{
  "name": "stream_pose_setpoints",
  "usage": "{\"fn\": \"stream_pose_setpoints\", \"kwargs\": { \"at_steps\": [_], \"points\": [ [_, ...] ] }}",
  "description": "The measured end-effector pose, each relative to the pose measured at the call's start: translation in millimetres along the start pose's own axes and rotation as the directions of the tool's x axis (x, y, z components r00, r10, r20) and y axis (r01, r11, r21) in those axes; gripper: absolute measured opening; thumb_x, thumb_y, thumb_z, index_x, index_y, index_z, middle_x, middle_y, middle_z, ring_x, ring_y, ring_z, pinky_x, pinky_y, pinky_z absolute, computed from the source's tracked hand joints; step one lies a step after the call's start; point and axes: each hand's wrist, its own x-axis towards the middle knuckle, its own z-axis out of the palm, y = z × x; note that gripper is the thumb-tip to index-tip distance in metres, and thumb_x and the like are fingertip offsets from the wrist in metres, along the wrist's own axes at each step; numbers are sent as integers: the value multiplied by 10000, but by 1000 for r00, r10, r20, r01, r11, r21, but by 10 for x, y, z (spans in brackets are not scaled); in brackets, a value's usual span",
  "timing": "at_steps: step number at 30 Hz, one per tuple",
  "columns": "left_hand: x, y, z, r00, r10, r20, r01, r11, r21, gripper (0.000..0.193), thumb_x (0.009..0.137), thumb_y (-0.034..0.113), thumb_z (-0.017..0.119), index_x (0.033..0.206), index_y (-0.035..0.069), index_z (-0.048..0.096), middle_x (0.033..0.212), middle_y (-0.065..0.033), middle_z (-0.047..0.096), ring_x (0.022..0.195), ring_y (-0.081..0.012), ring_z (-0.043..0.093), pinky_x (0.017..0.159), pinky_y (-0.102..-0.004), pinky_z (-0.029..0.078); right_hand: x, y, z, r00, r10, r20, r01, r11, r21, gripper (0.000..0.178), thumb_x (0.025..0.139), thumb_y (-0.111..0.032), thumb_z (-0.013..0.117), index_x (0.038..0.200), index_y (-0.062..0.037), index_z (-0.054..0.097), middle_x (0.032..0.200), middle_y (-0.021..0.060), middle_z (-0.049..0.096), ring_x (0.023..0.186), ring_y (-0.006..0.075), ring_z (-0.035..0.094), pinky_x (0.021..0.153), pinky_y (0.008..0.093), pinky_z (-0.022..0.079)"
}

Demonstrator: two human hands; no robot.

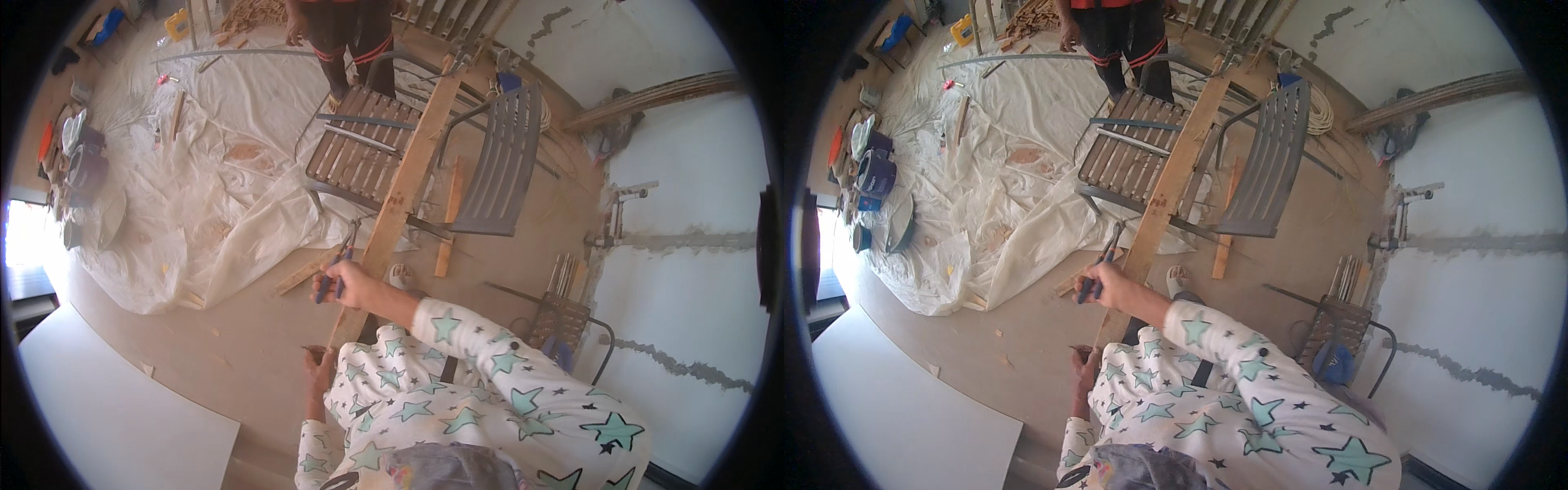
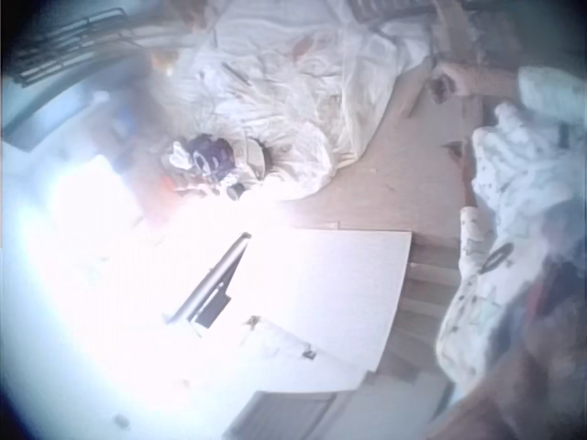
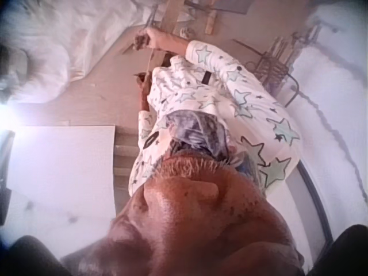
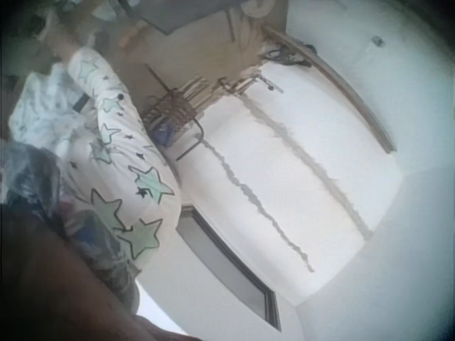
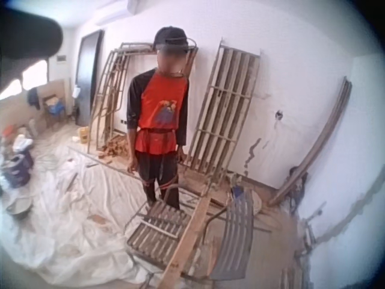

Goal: The person uses pliers to bend and secure metal wire ties around a wooden plank that is clamped to a metal chair frame. They repeatedly adjust the wire and tighten it to fasten the plank to the chair structure.

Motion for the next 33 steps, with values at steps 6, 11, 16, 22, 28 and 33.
{"fn": "stream_pose_setpoints", "kwargs": {
  "at_steps": [6, 11, 16, 22, 28, 33],
  "points": [
    [17, -44, 33, 998, -56, -19, 54, 996, -72, 370, 907, 290, 741, 1066, -16, 607, 869, -91, 661, 817, -181, 621, 726, -341, 509, -217, 5, -11, 996, 14, 84, -18, 999, 50, 287, 905, -31, 471, 1185, -21, 532, 1031, 161, 610, 912, 315, 659, 886, 589, 568],
    [-48, 83, -51, 999, -6, 40, 9, 996, -84, 336, 916, 277, 733, 1011, -24, 618, 878, -89, 672, 726, -174, 616, 655, -336, 502, -1229, -365, -486, 852, 53, 521, -203, 950, 235, 377, 887, -141, 539, 1229, 13, 574, 998, 147, 648, 912, 293, 672, 940, 530, 545],
    [-141, 259, -37, 999, -31, -29, 32, 999, 24, 350, 895, 277, 749, 1007, -31, 624, 888, -103, 681, 762, -170, 622, 686, -337, 514, -1427, -660, -519, 951, 204, 234, -160, 968, -196, 396, 933, -187, 517, 1271, 18, 549, 1000, 157, 658, 918, 310, 681, 905, 540, 550],
    [-140, 58, -66, 998, -70, 1, 70, 997, -43, 355, 896, 275, 748, 1021, -24, 605, 884, -90, 657, 772, -159, 603, 687, -327, 503, -1330, -564, -292, 923, 232, 306, -243, 970, -3, 389, 909, -164, 520, 1260, 2, 550, 1033, 165, 649, 874, 306, 687, 870, 550, 575],
    [-165, 14, -40, 998, -59, 29, 61, 993, -101, 351, 895, 259, 758, 1028, -23, 596, 879, -79, 649, 776, -152, 596, 690, -318, 499, -1656, -896, -799, 930, 281, 238, -173, 904, -391, 515, 883, -133, 551, 1363, 33, 468, 1138, 228, 640, 942, 306, 699, 862, 524, 583],
    [-181, 77, -52, 999, -49, -2, 49, 992, -116, 363, 897, 259, 767, 1041, -25, 593, 907, -82, 652, 799, -151, 605, 710, -311, 503, -1479, -851, -783, 989, 136, -50, -133, 721, -680, 562, 850, 22, 564, 1397, 47, 437, 1116, 240, 656, 901, 303, 723, 747, 412, 615]
  ]
}}
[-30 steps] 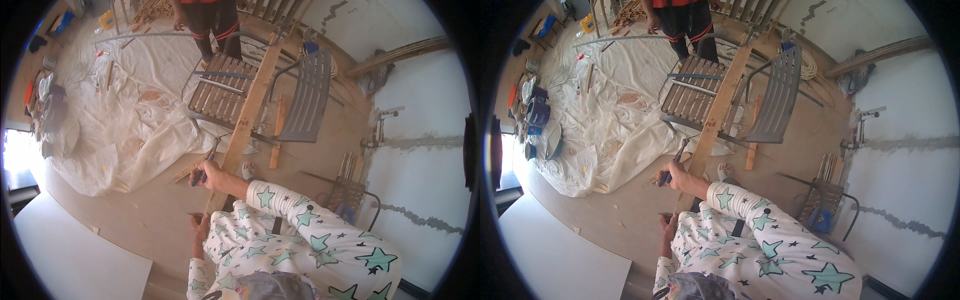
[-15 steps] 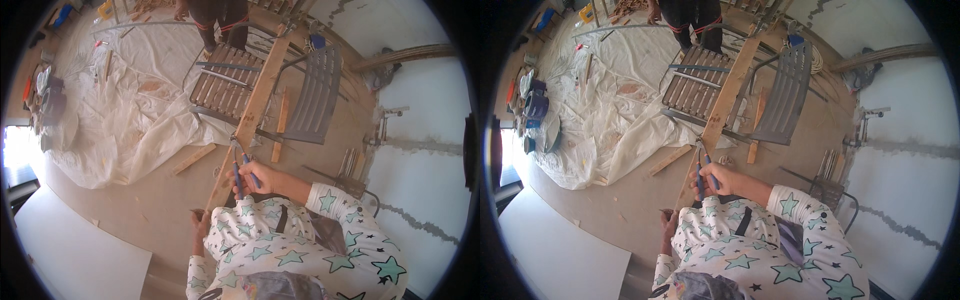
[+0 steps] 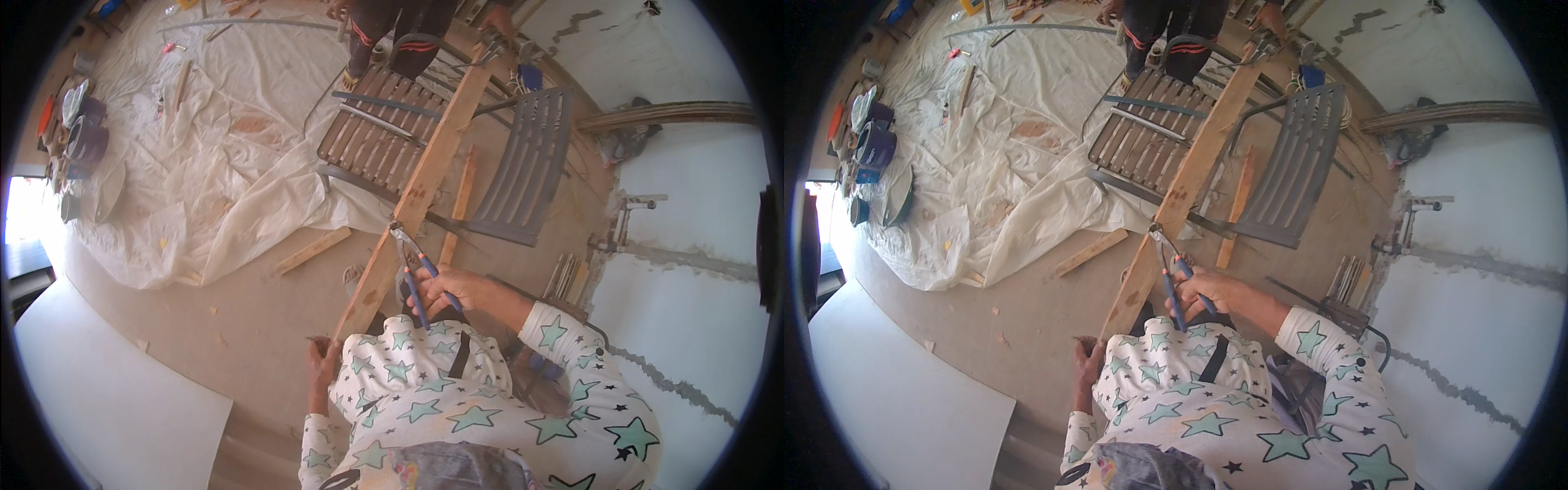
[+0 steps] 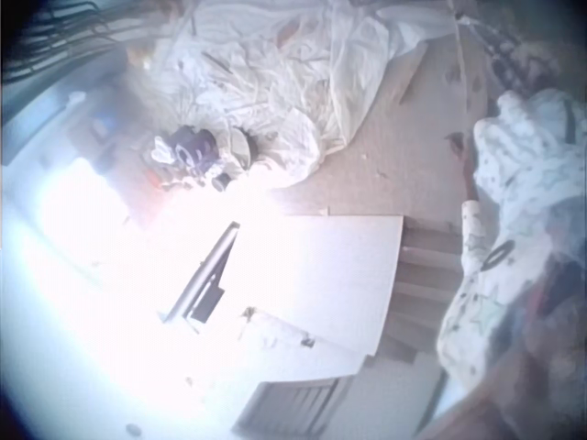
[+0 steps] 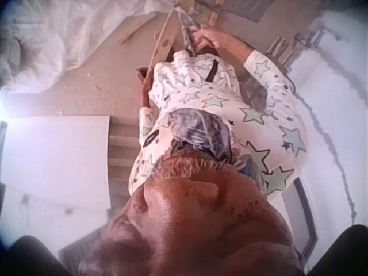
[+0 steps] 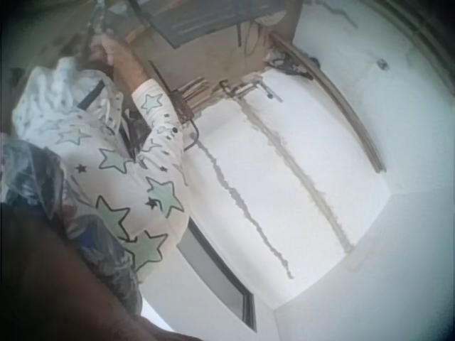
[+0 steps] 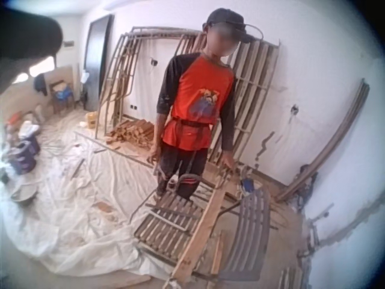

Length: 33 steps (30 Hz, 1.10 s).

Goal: The person uses pliers to bend and secure metal wire ties around a wooden plank that is clamped to a metal chair frame. They repeatedly adjust the wire and tighten it to fasten the plank to the chair structure.

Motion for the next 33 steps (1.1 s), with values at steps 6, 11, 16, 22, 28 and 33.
{"fn": "stream_pose_setpoints", "kwargs": {
  "at_steps": [6, 11, 16, 22, 28, 33],
  "points": [
    [31, -37, 27, 1000, 6, 25, -5, 1000, -26, 392, 896, 268, 771, 1076, -30, 591, 935, -93, 658, 811, -160, 617, 727, -316, 513, -106, -359, -277, 965, 58, -256, -231, 652, -722, 573, 818, 1, 577, 1384, 41, 498, 1078, 233, 670, 717, 225, 719, 588, 349, 583],
    [36, -19, 28, 999, -45, 10, 44, 998, 36, 396, 902, 284, 764, 1080, -28, 595, 928, -92, 659, 819, -162, 616, 732, -314, 512, -141, -325, 29, 989, 109, 97, -103, 993, -58, 586, 855, -55, 603, 1433, -97, 521, 1168, 241, 658, 686, 160, 679, 570, 326, 567],
    [-17, 419, 129, 1000, -25, -8, 25, 997, 67, 393, 906, 296, 751, 1068, -28, 599, 928, -90, 663, 813, -168, 618, 734, -323, 513, 324, -41, 595, 874, -283, 395, -32, 779, 626, 556, 891, -19, 549, 1432, -122, 473, 1249, 239, 625, 689, 93, 608, 527, 236, 510],
    [100, 229, 132, 1000, -23, 9, 23, 1000, 6, 379, 906, 304, 751, 1031, -19, 596, 904, -79, 646, 784, -170, 598, 705, -332, 499, 1052, -187, 921, 952, 56, 302, -175, 908, 381, 477, 924, 6, 502, 1387, -105, 477, 1142, 212, 662, 573, 21, 477, 492, 190, 429],
    [74, 378, 129, 999, -40, 21, 41, 998, -46, 361, 911, 300, 753, 1049, 9, 589, 892, -53, 627, 764, -120, 561, 675, -292, 474, 1104, 148, 477, 833, -523, 182, 328, 202, -923, 177, 904, -53, 565, 1046, -31, 669, 849, 232, 709, 689, 343, 710, 601, 461, 571],
    [95, 235, -9, 998, -36, 49, 40, 996, -76, 346, 907, 268, 759, 1049, 7, 582, 879, -51, 624, 763, -127, 567, 680, -291, 477, 692, 76, 861, 833, -499, 238, 323, 89, -942, 217, 845, -53, 618, 1037, -12, 711, 895, 226, 720, 884, 397, 719, 771, 495, 545]
  ]
}}
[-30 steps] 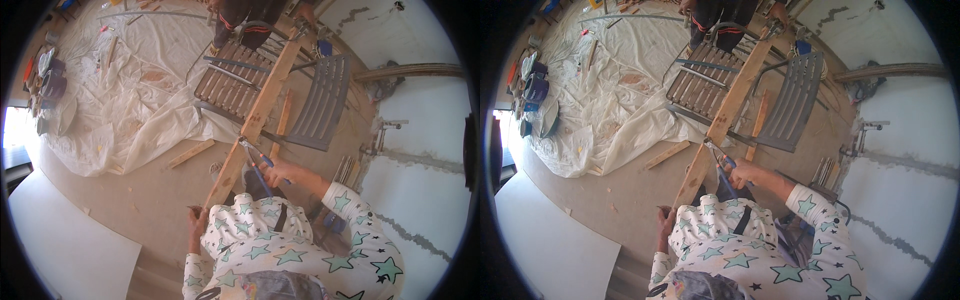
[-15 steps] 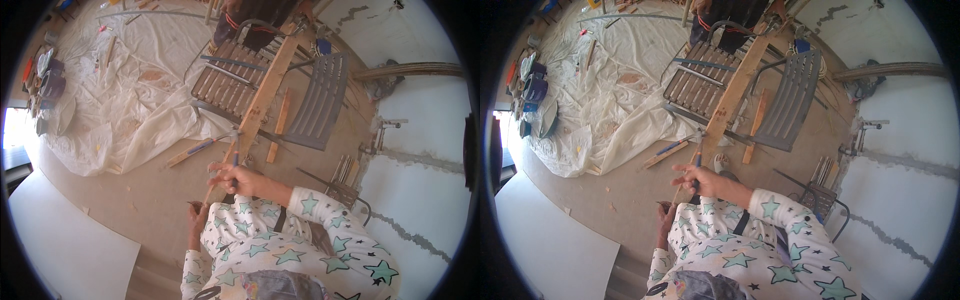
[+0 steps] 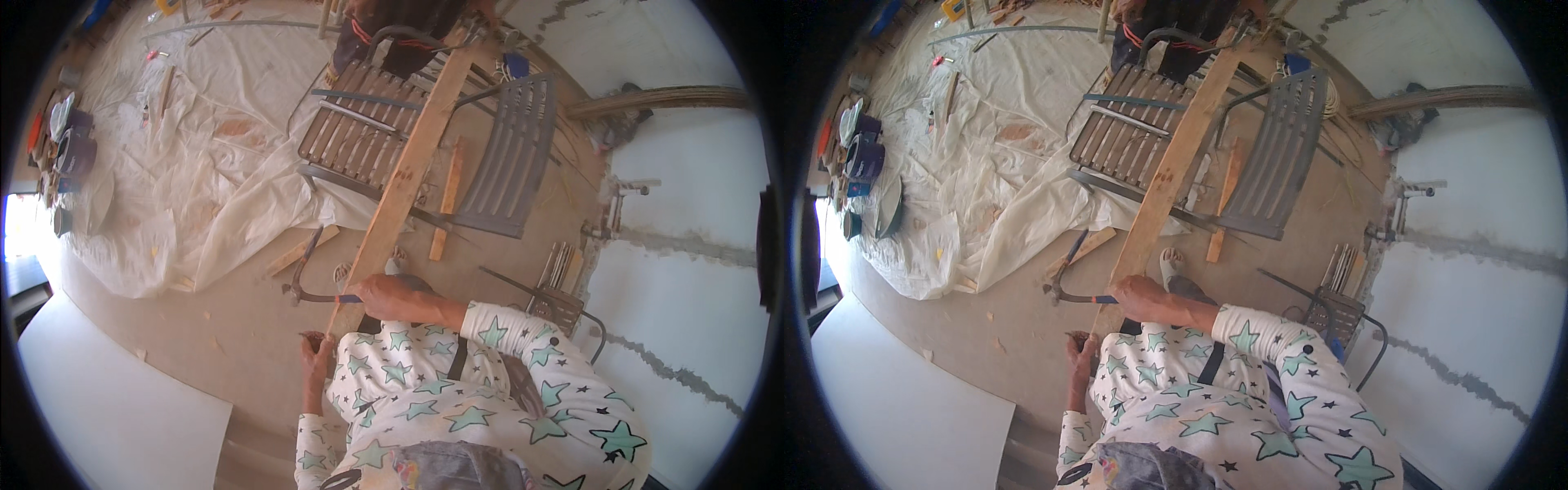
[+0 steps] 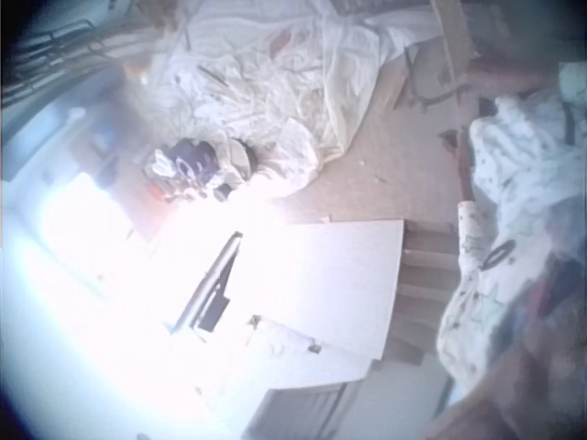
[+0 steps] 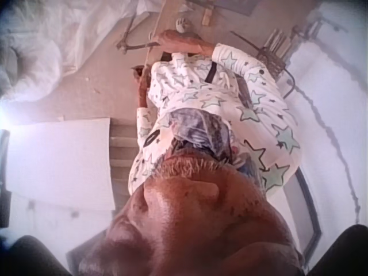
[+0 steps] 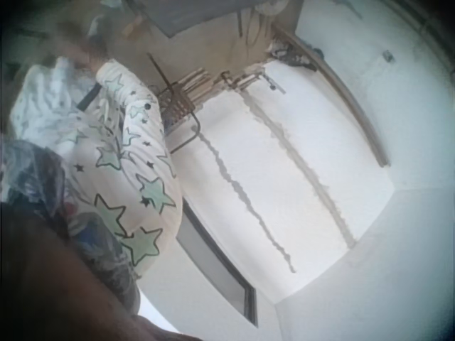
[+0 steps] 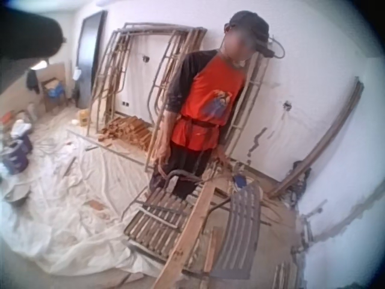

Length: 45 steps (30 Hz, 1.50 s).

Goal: The person uses pliers to bend and secure metal wire ties around a wooden plank that is clamped to a metal chair frame. They repeatedly adjust the wire and tighten it to fasten the plank to the chair structure.

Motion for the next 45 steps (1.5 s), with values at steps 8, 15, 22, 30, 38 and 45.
{"fn": "stream_pose_setpoints", "kwargs": {
  "at_steps": [8, 15, 22, 30, 38, 45],
  "points": [
    [19, 535, 328, 946, 285, -154, -243, 939, 242, 317, 880, 202, 762, 1008, -40, 604, 828, -105, 646, 729, -183, 593, 672, -346, 504, -385, -111, -277, 998, -11, 58, -8, 947, 321, 277, 832, -15, 590, 1059, -78, 737, 877, 91, 742, 833, 271, 716, 783, 395, 536],
    [657, 382, 593, 922, 379, -78, -344, 895, 285, 367, 845, 220, 778, 1010, -69, 623, 873, -211, 708, 786, -316, 704, 697, -407, 538, -653, 280, -33, 988, -57, -145, 108, 920, 376, 123, 845, -10, 652, 945, -18, 722, 869, 66, 746, 902, 270, 698, 820, 397, 526],
    [809, 421, 636, 922, 378, -90, -310, 856, 415, 452, 835, 342, 787, 1009, -45, 633, 831, -202, 689, 753, -338, 673, 702, -432, 525, -667, 282, -30, 961, -129, -247, 200, 936, 289, 121, 917, -159, 716, 952, -45, 690, 988, 91, 700, 910, 316, 671, 837, 398, 529],
    [918, 216, 643, 934, 354, -57, -317, 890, 328, 479, 831, 400, 790, 983, -23, 623, 796, -145, 663, 707, -276, 616, 667, -415, 494, -1015, 155, -489, 848, -301, -436, 328, 945, -16, 301, 750, -1, 705, 1040, -81, 688, 1092, 28, 658, 912, 223, 686, 777, 351, 552],
    [693, 666, 772, 967, 244, -67, -222, 944, 246, 476, 853, 424, 778, 937, -27, 656, 821, -114, 674, 760, -214, 623, 699, -360, 496, -1792, -18, -1032, 595, -183, -783, 218, 974, -62, 314, 754, -3, 636, 1042, -86, 729, 1159, 106, 674, 944, 275, 677, 774, 364, 556],
    [798, 584, 850, 970, 243, -29, -234, 955, 180, 469, 847, 410, 781, 930, -34, 655, 827, -113, 676, 751, -205, 609, 695, -353, 490, -2310, -8, -1437, 148, -166, -975, 121, 981, -149, 363, 929, -212, 620, 1190, 27, 705, 1255, 185, 665, 1066, 291, 674, 940, 408, 539]
  ]
}}
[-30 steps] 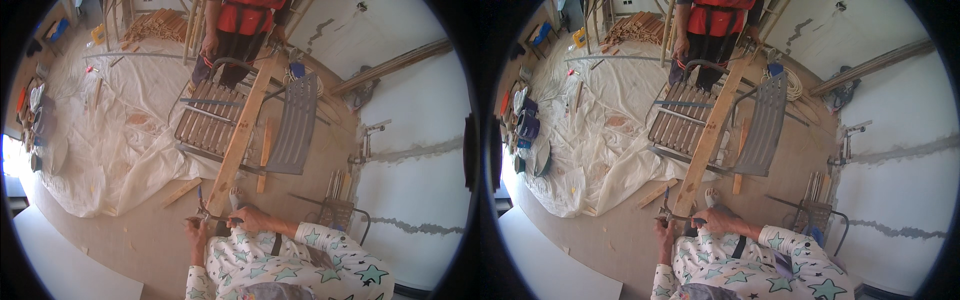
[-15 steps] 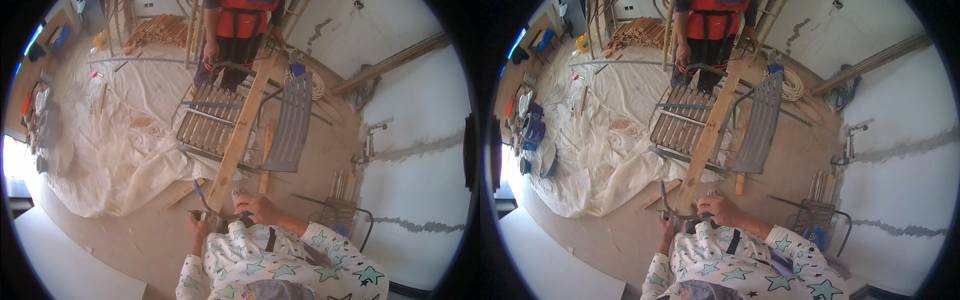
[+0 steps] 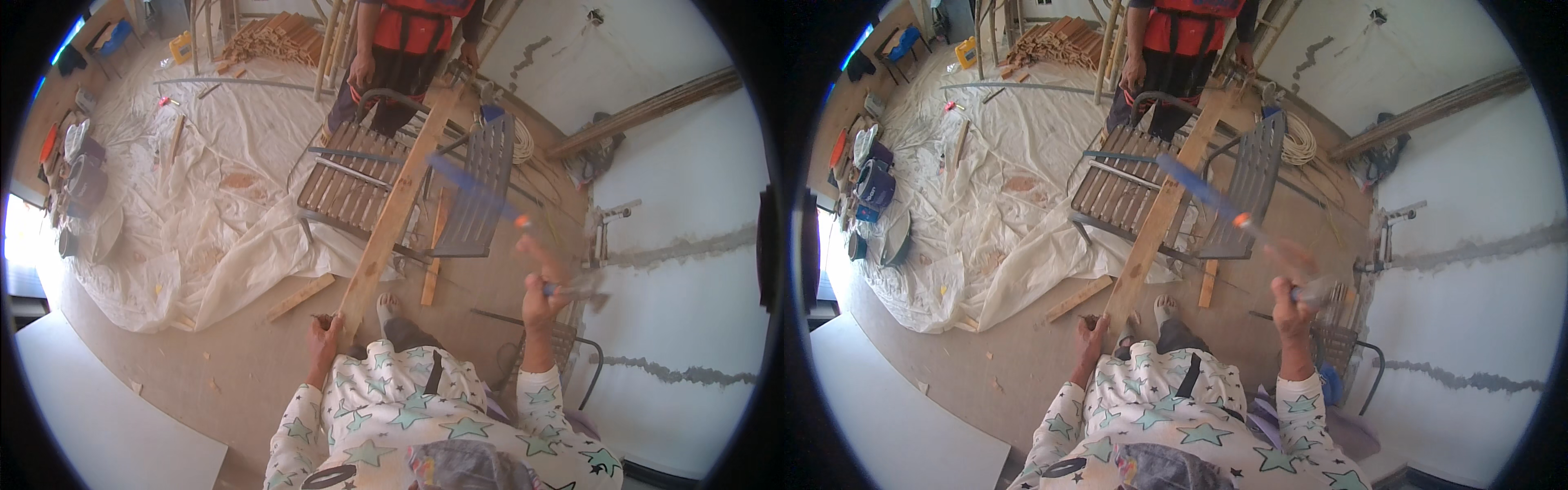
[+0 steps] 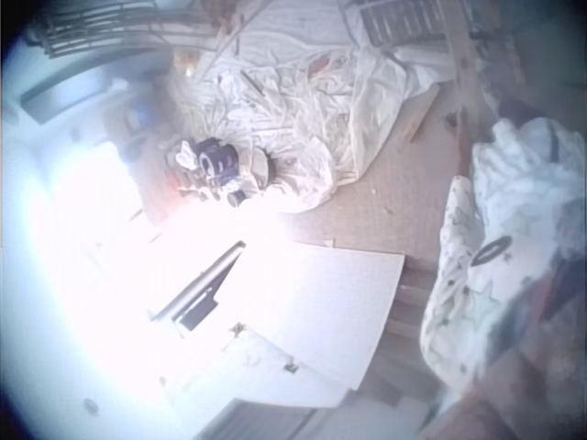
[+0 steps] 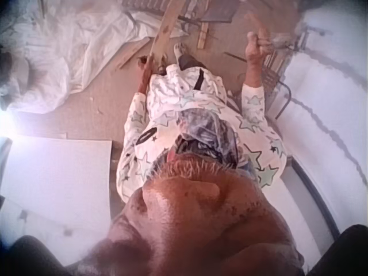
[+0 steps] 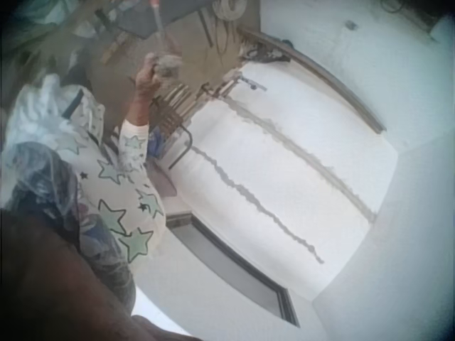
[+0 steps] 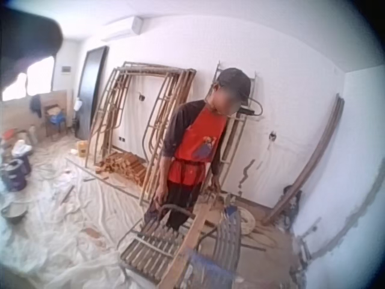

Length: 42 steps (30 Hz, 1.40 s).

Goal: The person uses pliers to bend and secure metal wire ties around a wooden plank that is clamped to a metal chair frame. They repeatedly adjust the wire and tighten it to fasten the plank to the chair structure.

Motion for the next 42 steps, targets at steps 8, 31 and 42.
{"fn": "stream_pose_setpoints", "kwargs": {
  "at_steps": [8, 31, 42],
  "points": [
    [0, 234, 29, 1000, 2, -11, -3, 1000, -21, 433, 840, 373, 795, 899, -29, 646, 797, -99, 669, 709, -182, 594, 669, -338, 487, 227, -46, 103, 987, -79, -139, 124, 926, 357, 267, 964, -236, 620, 1166, -62, 631, 1379, 303, 566, 1198, 439, 611, 1029, 594, 496],
    [18, -26, 79, 999, 44, 3, -44, 999, -22, 402, 850, 357, 804, 869, -9, 638, 794, -76, 642, 715, -163, 568, 659, -330, 471, 8, 53, -18, 986, 99, -136, -42, 926, 375, 642, 921, -319, 677, 1370, 116, 532, 1320, 268, 618, 1185, 376, 632, 1039, 534, 497],
    [39, 37, 107, 994, -5, 109, 12, 998, -56, 434, 863, 375, 791, 909, -29, 638, 824, -91, 662, 714, -163, 578, 628, -333, 469, 146, 55, -146, 971, 29, -236, 50, 946, 321, 576, 927, -325, 628, 1279, 128, 578, 1243, 270, 647, 1094, 364, 667, 968, 510, 543]
  ]
}}
